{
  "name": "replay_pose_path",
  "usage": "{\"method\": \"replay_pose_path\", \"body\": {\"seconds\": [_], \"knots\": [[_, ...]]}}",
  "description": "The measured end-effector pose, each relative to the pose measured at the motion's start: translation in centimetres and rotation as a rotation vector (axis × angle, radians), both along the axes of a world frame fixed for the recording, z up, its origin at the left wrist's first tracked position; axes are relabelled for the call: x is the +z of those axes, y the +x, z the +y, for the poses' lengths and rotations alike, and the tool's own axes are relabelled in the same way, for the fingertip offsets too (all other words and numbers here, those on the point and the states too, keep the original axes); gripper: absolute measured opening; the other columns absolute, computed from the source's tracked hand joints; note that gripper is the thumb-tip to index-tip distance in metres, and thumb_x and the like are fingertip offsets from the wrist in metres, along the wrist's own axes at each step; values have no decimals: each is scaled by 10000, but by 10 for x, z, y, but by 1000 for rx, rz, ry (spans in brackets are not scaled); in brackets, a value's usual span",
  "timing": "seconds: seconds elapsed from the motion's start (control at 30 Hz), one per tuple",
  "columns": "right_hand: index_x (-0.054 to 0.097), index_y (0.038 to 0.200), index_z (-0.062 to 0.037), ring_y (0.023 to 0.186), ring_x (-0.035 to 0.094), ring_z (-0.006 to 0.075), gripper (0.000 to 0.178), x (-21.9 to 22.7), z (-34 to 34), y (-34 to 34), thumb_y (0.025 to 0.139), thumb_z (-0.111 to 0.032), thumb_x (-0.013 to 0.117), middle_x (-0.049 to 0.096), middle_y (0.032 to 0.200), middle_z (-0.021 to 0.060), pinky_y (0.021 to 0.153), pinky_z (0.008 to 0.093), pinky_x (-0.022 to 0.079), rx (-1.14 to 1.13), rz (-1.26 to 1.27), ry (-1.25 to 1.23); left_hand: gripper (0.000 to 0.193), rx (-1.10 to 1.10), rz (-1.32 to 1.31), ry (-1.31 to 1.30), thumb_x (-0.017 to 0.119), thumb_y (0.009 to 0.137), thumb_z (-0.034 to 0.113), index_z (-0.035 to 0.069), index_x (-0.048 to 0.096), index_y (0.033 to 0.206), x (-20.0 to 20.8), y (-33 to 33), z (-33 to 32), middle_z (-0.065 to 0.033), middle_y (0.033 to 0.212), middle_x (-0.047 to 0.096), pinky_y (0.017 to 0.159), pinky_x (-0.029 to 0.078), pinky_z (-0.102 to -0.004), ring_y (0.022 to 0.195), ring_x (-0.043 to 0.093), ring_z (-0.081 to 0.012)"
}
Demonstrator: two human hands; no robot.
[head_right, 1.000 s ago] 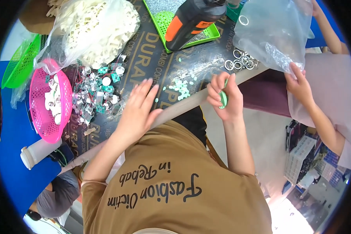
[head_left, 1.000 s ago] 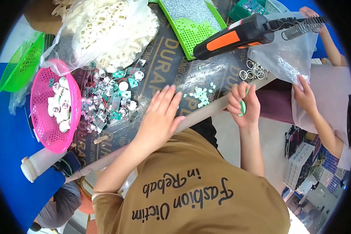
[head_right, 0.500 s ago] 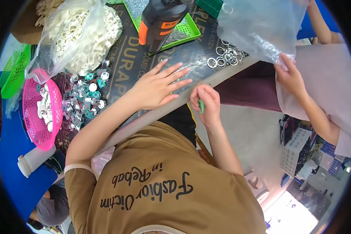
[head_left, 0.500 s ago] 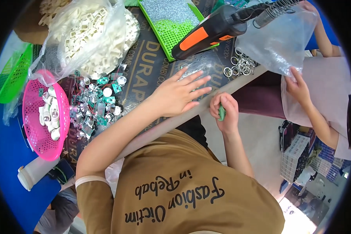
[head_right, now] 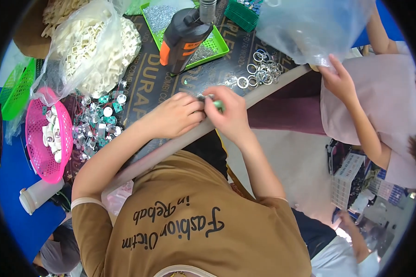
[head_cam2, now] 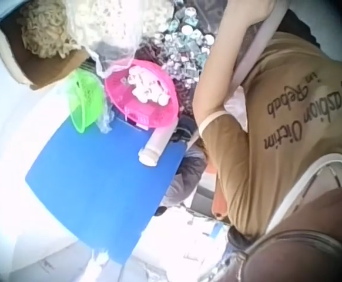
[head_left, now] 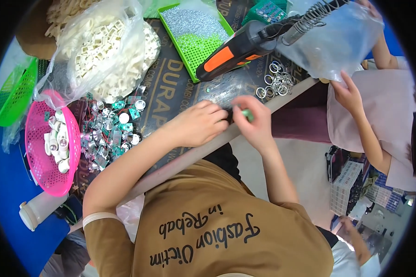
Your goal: Assembling small plastic components for toys using a glue gun.
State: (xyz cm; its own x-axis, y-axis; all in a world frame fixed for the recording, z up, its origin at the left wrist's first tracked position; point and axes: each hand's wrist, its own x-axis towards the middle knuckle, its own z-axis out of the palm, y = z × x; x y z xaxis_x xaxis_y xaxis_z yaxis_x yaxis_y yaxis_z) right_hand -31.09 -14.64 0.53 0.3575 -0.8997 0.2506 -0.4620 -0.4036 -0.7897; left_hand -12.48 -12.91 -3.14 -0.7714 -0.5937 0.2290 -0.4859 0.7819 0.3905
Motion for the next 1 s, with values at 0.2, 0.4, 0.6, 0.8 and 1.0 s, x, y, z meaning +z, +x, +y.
{"method": "replay_pose_path", "body": {"seconds": [0.2,0.4,0.6,0.8,1.0], "knots": [[639,925,-96,754,632,289,181,-10,-44,32,797,-224,628,647,868,103,619,370,499,183,271,-149,219,30,19,-43,617,781,225,102,564,954,6,7,4,-72,1016,518,897,369,-385,1014,485,-238],[681,995,-103,753,628,292,260,-24,-58,47,744,-172,693,654,853,116,651,361,494,386,351,-192,169,27,21,-16,609,799,226,97,554,894,-3,13,9,-76,991,527,866,406,-372,970,504,-248],[696,862,-51,647,579,247,131,-19,-56,32,734,-74,676,573,703,91,578,327,458,457,327,-186,157,85,335,-19,597,822,232,95,597,898,-5,7,11,-62,948,562,851,426,-377,955,527,-250],[690,846,-43,636,584,228,115,-16,-49,26,732,-59,691,581,698,80,553,315,449,444,297,-61,104,298,264,-71,600,770,183,83,602,797,23,0,49,-27,874,569,782,417,-322,884,535,-201],[657,915,-33,707,613,253,164,-13,-51,35,764,-93,680,614,778,99,647,321,479,313,159,-83,161,394,-70,103,553,706,124,45,579,843,56,19,96,-48,822,516,734,462,-312,836,535,-199]]}}
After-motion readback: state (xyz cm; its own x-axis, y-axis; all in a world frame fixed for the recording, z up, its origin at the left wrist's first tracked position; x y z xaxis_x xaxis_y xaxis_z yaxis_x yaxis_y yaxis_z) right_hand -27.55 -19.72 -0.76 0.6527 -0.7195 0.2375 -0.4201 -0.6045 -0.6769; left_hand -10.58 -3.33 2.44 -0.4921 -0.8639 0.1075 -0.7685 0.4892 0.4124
